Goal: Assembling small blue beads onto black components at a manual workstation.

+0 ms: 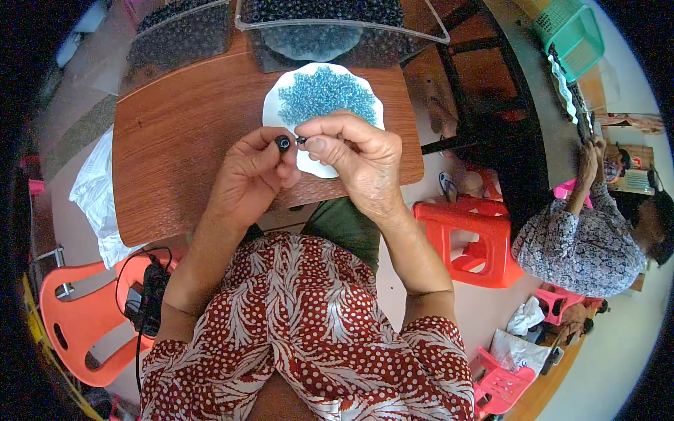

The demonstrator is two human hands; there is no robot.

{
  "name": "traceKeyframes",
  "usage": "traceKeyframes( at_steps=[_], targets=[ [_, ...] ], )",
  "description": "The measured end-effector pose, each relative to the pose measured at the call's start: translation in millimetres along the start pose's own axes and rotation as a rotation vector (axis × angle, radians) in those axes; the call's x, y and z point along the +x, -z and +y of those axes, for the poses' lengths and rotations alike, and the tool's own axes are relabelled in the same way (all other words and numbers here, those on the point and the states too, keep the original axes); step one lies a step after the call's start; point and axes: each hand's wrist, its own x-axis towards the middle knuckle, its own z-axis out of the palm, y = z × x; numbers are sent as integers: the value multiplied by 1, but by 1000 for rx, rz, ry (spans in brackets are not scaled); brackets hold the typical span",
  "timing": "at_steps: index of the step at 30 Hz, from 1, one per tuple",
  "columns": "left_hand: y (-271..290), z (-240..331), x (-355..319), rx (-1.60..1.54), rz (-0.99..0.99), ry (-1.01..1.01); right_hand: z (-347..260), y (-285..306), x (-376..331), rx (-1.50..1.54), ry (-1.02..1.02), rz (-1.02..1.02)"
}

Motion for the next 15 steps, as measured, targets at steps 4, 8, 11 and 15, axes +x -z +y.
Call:
traceKeyframes(
  at_steps=[4, 8, 11, 15],
  targets=[
    [-5, -2, -1, -10, 32, 27, 5, -6, -3, 81, -87, 87],
    [-3, -4, 1, -18, 61, 33, 4, -7, -3, 147, -90, 94],
    [-1, -7, 2, -25, 62, 37, 5, -4, -2, 98, -57, 73],
    [0, -9, 5, -16, 62, 19, 9, -2, -1, 24, 0, 49]
  ],
)
